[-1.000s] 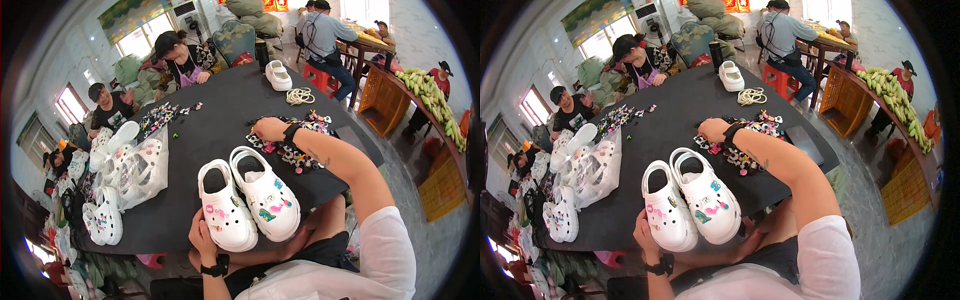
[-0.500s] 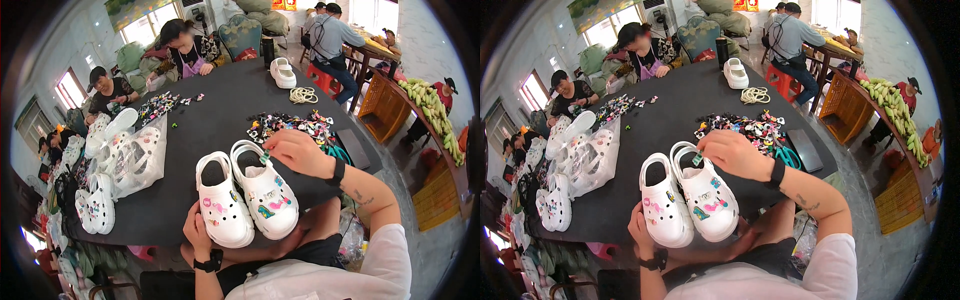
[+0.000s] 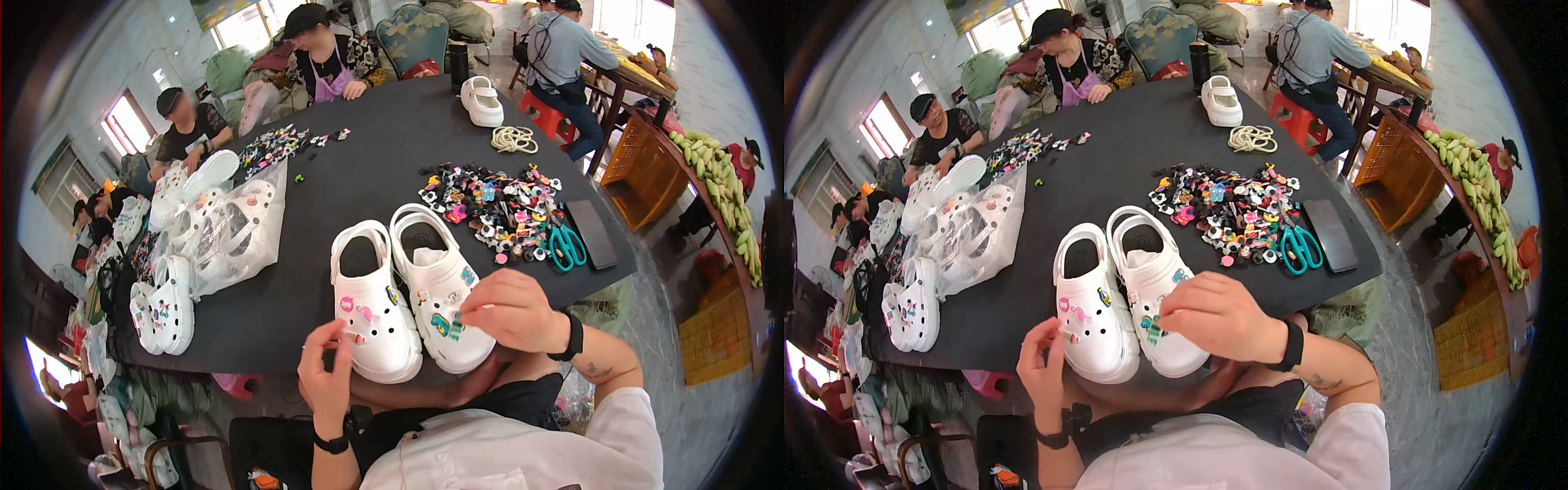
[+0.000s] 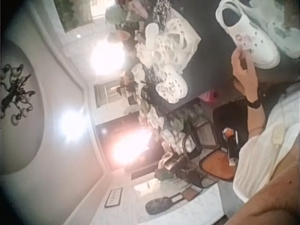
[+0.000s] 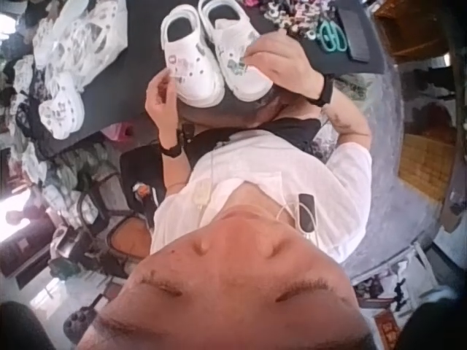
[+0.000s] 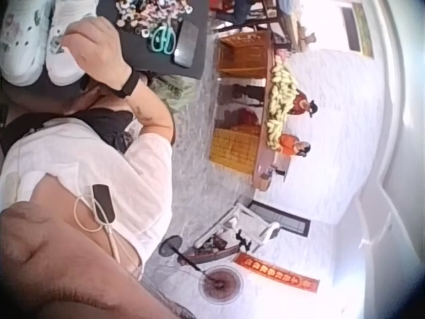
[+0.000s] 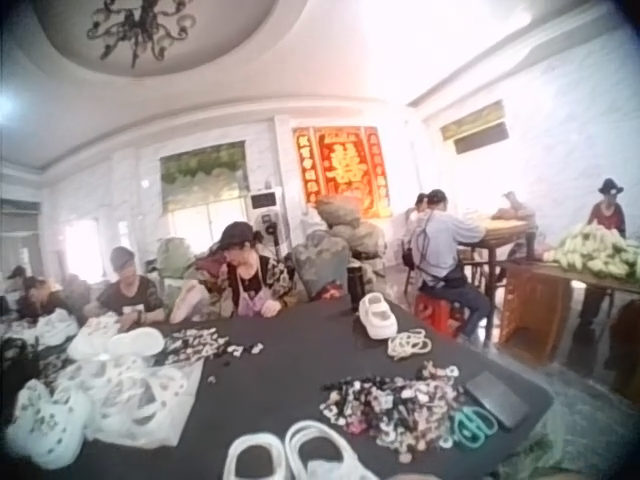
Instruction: Attaching various decorative charms into the holes of white clog-style shoes.
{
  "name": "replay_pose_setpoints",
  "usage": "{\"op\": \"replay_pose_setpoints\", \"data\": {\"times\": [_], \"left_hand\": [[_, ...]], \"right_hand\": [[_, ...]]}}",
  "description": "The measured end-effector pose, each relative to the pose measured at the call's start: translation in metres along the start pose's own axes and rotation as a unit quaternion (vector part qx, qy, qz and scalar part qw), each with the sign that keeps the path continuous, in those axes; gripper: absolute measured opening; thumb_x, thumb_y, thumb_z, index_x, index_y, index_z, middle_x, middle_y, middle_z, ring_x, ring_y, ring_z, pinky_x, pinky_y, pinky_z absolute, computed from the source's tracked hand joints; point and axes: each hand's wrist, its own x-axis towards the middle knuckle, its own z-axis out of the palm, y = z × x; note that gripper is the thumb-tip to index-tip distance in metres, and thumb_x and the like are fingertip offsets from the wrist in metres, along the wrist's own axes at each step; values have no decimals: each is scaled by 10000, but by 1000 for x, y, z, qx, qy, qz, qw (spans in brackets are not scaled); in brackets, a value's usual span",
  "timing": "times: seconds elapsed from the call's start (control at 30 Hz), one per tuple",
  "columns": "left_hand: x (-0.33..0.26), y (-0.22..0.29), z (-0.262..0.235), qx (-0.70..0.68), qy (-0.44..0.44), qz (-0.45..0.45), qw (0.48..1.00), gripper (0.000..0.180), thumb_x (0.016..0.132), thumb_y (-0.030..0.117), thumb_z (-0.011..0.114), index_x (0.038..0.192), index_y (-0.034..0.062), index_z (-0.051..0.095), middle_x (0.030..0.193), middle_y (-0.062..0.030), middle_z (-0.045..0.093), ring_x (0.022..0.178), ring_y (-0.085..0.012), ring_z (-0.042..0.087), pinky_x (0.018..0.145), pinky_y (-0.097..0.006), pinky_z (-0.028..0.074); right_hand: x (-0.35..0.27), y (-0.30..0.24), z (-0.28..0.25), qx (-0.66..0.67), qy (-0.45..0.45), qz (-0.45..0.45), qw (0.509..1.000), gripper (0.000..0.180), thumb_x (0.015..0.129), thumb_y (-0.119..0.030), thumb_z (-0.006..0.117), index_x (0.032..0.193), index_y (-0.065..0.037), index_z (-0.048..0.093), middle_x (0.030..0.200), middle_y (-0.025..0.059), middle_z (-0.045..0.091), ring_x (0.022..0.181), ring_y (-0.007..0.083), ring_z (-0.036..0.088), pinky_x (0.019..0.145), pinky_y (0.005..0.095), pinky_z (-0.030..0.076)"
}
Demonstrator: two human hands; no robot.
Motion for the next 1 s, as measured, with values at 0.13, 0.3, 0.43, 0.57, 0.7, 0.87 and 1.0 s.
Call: {"op": "replay_pose_setpoints", "data": {"times": [0.13, 0.3, 0.43, 0.57, 0.7, 0.87, 1.0], "left_hand": [[-15, 41, 6, -153, -199, -30, 967, 365, 834, 0, 714, 1193, 4, 649, 1064, -76, 690, 856, -114, 640, 787, -264, 525], [-24, 47, 8, -242, -332, -129, 902, 394, 854, 4, 723, 1237, -4, 631, 1087, -96, 691, 900, -126, 666, 823, -273, 549], [-22, 44, 5, -218, -348, -141, 901, 353, 872, -29, 693, 1220, -20, 635, 1055, -98, 698, 906, -129, 677, 823, -266, 555], [-17, 39, -1, -213, -235, -157, 935, 231, 824, -114, 678, 1047, -56, 667, 969, -110, 701, 903, -158, 680, 808, -278, 555], [8, 11, -16, -236, -92, -168, 953, 112, 903, -26, 645, 1012, -36, 623, 956, -100, 693, 866, -147, 677, 799, -265, 546], [38, -16, -28, -228, -102, -224, 942, 116, 930, 75, 647, 993, -22, 657, 890, -47, 679, 776, -88, 619, 726, -212, 491], [46, -19, -23, -175, -166, -245, 939, 112, 924, 113, 667, 961, 8, 677, 807, 22, 620, 641, -28, 479, 573, -175, 364]], "right_hand": [[-9, -20, 15, 69, -62, -30, 995, 225, 736, -76, 682, 957, -57, 651, 1040, 70, 652, 914, 243, 636, 783, 373, 521], [-12, -40, 34, 87, -64, -67, 992, 270, 773, -129, 709, 1020, -62, 622, 1093, 81, 620, 966, 266, 620, 816, 371, 525], [-13, -43, 36, 92, -63, -16, 994, 313, 764, -108, 718, 1074, -83, 677, 1075, 69, 623, 941, 257, 626, 802, 361, 526], [-18, -38, 29, 94, -56, 29, 994, 332, 758, -65, 714, 1088, -100, 700, 1041, 64, 632, 903, 246, 631, 773, 353, 526], [-26, -29, 27, 59, 20, 94, 994, 300, 754, -8, 713, 1041, -98, 712, 972, 71, 644, 862, 241, 633, 717, 355, 521], [-42, -3, 34, 34, 119, 215, 969, 235, 772, 51, 720, 983, -50, 711, 978, 94, 652, 839, 225, 638, 703, 311, 514], [-52, 15, 40, 51, 197, 309, 929, 207, 806, 72, 680, 991, -20, 700, 981, 96, 648, 815, 177, 628, 708, 284, 507]]}}
